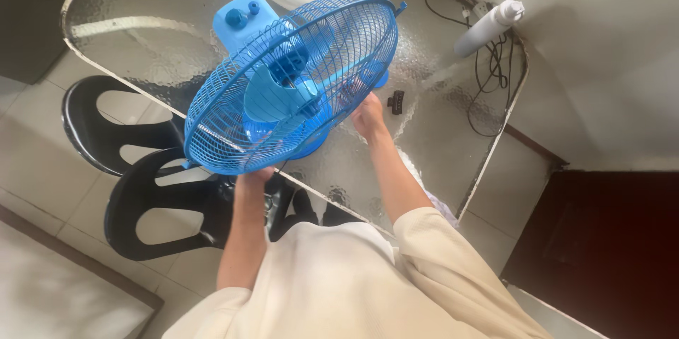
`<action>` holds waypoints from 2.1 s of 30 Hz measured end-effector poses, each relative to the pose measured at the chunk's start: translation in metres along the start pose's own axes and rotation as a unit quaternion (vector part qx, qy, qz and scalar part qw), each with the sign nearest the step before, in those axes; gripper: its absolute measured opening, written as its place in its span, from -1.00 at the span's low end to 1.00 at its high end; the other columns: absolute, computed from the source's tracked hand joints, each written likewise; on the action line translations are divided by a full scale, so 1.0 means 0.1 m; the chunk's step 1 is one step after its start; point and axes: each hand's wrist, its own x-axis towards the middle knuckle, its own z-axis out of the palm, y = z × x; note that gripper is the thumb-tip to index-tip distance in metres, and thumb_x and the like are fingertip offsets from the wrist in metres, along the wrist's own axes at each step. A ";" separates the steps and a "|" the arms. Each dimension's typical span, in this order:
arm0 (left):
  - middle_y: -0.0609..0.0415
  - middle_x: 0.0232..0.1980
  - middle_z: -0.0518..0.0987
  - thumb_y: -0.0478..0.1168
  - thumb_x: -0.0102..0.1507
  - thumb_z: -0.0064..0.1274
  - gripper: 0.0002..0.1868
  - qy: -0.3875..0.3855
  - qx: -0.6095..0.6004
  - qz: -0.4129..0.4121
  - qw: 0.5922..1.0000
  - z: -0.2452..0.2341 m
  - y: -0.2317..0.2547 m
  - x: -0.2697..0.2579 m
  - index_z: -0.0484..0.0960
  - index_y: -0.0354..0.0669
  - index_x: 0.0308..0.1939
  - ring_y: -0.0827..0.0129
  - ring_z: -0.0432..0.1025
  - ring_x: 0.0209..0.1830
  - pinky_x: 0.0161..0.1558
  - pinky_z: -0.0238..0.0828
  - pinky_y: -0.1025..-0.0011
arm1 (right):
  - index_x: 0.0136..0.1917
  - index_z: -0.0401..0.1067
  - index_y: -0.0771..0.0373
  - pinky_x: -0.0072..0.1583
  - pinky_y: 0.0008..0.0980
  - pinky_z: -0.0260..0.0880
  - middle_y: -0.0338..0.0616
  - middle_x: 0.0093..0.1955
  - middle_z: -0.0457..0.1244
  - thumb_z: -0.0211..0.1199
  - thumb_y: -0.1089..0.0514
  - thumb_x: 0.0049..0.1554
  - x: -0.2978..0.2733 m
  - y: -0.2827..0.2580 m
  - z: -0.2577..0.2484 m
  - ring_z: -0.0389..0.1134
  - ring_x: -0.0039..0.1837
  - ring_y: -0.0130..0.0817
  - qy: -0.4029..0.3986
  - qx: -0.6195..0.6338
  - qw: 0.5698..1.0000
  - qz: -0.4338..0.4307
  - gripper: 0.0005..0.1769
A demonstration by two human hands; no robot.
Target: The person assembles a electric fan by attaching the rear grill, the fan blade, and the front grill to the motor housing on a table.
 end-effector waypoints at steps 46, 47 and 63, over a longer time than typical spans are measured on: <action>0.01 -0.32 0.54 -0.43 0.32 0.19 -0.86 -0.011 -0.532 -0.452 0.716 -0.07 0.11 0.21 0.61 -0.29 -0.05 0.42 0.45 -0.43 -0.42 0.43 0.54 | 0.28 0.38 0.26 0.27 -0.10 0.41 -0.12 0.16 0.35 0.13 0.16 0.26 0.35 0.10 -0.10 0.38 0.21 -0.18 0.053 -0.046 0.997 -0.011 -0.66; 0.02 -0.33 0.54 -0.41 0.34 0.21 -0.90 -0.039 -0.500 -0.430 0.751 -0.10 0.10 0.24 0.61 -0.29 -0.09 0.42 0.43 -0.45 -0.44 0.39 0.52 | 0.29 0.37 0.26 0.26 -0.09 0.41 -0.13 0.16 0.34 0.14 0.16 0.26 0.36 0.10 -0.11 0.38 0.20 -0.17 0.054 -0.049 0.997 -0.015 -0.66; -0.04 -0.07 0.64 -0.21 0.40 0.03 -0.74 0.347 0.000 -0.164 0.923 -0.54 2.46 0.46 0.60 -0.31 0.08 0.37 0.52 -0.20 -0.18 0.48 0.42 | 0.18 0.47 0.32 0.23 -0.16 0.33 0.01 0.12 0.38 0.04 -0.15 0.35 0.06 -0.84 0.33 0.38 0.19 -0.16 0.059 -0.164 0.978 -0.115 -0.51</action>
